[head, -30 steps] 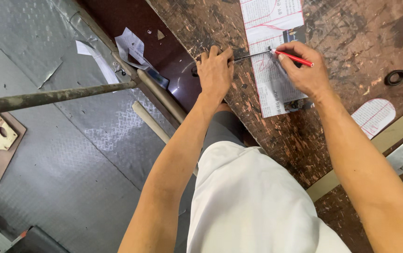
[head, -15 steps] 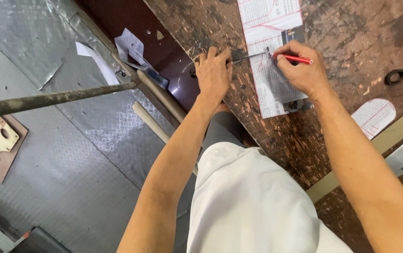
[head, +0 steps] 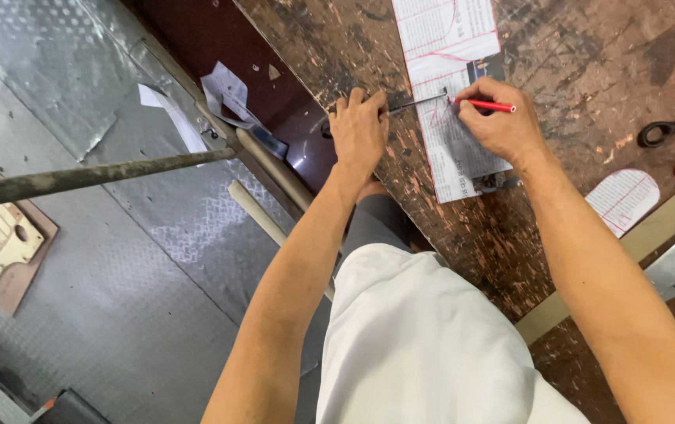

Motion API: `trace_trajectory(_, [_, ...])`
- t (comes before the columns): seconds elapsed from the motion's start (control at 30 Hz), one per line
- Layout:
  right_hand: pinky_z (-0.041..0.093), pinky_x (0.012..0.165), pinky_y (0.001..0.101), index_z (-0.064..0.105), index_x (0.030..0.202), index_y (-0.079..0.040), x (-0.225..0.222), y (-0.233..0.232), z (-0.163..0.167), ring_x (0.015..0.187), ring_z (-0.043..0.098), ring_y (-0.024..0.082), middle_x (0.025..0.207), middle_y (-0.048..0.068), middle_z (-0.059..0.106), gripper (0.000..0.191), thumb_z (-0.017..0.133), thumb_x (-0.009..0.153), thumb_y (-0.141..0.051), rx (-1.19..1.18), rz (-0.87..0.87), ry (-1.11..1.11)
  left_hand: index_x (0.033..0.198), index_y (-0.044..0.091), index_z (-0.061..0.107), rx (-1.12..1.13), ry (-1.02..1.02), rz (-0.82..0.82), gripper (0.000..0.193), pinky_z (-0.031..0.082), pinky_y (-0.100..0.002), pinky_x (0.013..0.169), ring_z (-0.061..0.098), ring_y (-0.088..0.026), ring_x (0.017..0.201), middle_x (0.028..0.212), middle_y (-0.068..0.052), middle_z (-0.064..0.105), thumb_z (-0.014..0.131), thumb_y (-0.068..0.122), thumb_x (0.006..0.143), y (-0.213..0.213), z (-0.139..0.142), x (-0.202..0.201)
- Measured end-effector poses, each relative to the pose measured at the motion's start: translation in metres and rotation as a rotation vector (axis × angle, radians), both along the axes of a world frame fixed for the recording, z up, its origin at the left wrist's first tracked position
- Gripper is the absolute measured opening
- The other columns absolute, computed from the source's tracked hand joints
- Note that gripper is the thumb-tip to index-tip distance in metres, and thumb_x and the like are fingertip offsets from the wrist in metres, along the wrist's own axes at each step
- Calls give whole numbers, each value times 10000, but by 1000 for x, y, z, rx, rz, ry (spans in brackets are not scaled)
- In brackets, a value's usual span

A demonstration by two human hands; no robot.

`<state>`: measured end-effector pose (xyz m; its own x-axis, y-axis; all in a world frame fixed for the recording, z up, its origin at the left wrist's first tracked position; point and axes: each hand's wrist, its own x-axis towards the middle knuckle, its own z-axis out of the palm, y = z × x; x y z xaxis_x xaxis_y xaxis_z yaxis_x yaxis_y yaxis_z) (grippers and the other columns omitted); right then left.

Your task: The person cuts newspaper sheets along red marker lines with scissors, then folds and presses the cut paper strips flat on the workbench. They place a tape measure on the strip, then use a red pen and a wooden straightedge to mark measurement lines on the paper and the strip.

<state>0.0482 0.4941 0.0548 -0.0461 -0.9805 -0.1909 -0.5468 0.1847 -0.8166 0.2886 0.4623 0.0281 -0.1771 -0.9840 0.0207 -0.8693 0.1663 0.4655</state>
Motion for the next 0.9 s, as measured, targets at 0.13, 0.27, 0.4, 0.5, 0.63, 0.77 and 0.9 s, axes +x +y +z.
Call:
trace_trajectory(0.13, [539, 778, 303, 751, 1100, -107, 4, -2, 3, 878, 698, 149, 981, 83, 746, 178, 731, 953, -203, -74, -7, 33, 938, 173, 691, -64, -7, -19, 155, 473, -543, 825, 598, -352, 1008, 988, -82, 602, 744, 174, 793, 2, 0, 0])
trace_trajectory(0.27, [530, 839, 299, 723, 1209, -68, -7, 27, 11, 950, 684, 144, 1043, 88, 758, 221, 671, 1029, -185, -56, -158, -181, 918, 150, 706, -91, 107, -23, 136, 494, -494, 805, 621, -358, 950, 940, -94, 635, 768, 202, 809, 5, 2, 8])
trace_trajectory(0.4, [549, 978, 301, 577, 1406, 13, -44, 111, 30, 1114, 692, 153, 1203, 125, 711, 316, 476, 1129, -99, -214, -316, -406, 901, 110, 699, -149, 241, 36, 123, 525, -440, 824, 658, -335, 919, 917, -101, 660, 776, 196, 857, -1, 9, 21])
trace_trajectory(0.5, [535, 1019, 309, 561, 1426, 8, -82, 197, 47, 1076, 702, 170, 1109, 123, 729, 305, 411, 1169, -59, -208, -485, -111, 1065, 90, 673, -48, 277, 123, 242, 516, -437, 815, 643, -307, 898, 933, -107, 627, 756, 254, 908, -7, 18, 28])
trace_trajectory(0.63, [441, 1044, 389, 588, 1299, 42, -101, 299, 40, 993, 706, 235, 1036, 163, 725, 181, 517, 1134, 17, -139, -725, 274, 1389, 76, 586, -210, 129, 31, 584, 460, -482, 801, 587, -343, 976, 1054, -141, 584, 759, 345, 900, -15, 27, 23])
trace_trajectory(0.77, [542, 880, 357, 592, 1273, 34, -110, 360, 8, 995, 668, 223, 1120, 150, 682, 217, 674, 1072, 27, -69, -958, 352, 1447, 143, 582, -216, -30, -5, 538, 433, -476, 902, 543, -333, 1045, 1094, -137, 554, 715, 389, 988, -26, 21, 7])
trace_trajectory(0.9, [540, 898, 363, 583, 1275, 16, -115, 382, -16, 1012, 677, 221, 1088, 128, 683, 279, 709, 1027, 16, -92, -977, 381, 1403, 162, 587, -158, -112, -101, 504, 388, -519, 1004, 495, -344, 1177, 1239, -151, 553, 691, 422, 985, -26, 3, -2])
